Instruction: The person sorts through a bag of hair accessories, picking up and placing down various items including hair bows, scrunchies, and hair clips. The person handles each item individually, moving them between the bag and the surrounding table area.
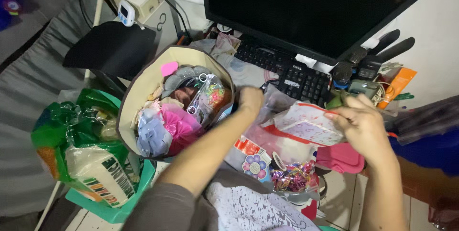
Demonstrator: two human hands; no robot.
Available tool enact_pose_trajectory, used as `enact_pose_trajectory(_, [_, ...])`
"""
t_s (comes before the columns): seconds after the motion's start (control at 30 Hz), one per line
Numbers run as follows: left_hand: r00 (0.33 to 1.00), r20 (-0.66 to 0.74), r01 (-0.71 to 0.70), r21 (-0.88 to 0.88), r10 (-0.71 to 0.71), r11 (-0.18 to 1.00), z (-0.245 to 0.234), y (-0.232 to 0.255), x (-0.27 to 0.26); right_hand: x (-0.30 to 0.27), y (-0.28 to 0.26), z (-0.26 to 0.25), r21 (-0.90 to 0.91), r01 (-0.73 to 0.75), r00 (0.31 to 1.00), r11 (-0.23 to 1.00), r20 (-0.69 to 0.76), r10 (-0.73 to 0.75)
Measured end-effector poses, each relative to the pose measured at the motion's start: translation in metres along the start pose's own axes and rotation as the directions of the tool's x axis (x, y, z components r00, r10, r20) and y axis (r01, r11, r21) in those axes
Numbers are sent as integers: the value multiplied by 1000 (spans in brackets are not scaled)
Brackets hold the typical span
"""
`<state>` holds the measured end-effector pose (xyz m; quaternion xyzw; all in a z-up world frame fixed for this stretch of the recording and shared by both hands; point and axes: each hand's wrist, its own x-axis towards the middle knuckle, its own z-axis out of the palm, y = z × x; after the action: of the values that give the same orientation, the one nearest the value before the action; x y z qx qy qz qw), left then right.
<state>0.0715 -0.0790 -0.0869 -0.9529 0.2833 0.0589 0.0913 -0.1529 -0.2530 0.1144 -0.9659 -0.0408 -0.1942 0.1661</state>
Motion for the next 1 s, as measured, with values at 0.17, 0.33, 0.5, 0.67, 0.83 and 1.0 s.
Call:
enact_pose_trajectory(0.17, [913,-374,-145,82,165,986,-76,-26,-16,16,1,2,-20,150,989,988,15,-150])
enact_pose_trajectory(0.33, [723,-608,-384,43,329,922,-174,-86,-65,46,13,31,-54,196,968,979,170,-185])
enact_pose_trajectory(0.5, [850,-469,-446,-397,241,802,-245,-126,-121,72,9,67,-39,366,930,930,8,-366])
enact_pose_trajectory(0.67, [803,-590,-479,-728,-91,491,-236,-151,-157,89,-11,60,673,-125,992,729,79,97])
enact_pose_trajectory(0.83, [886,-420,-457,-866,-198,-205,-183,-160,-162,93,-38,46,752,-168,984,638,89,154])
enact_pose_trajectory(1.0, [917,-325,-395,-671,-229,-628,-153,-160,-178,107,-46,30,651,-148,958,745,-93,271])
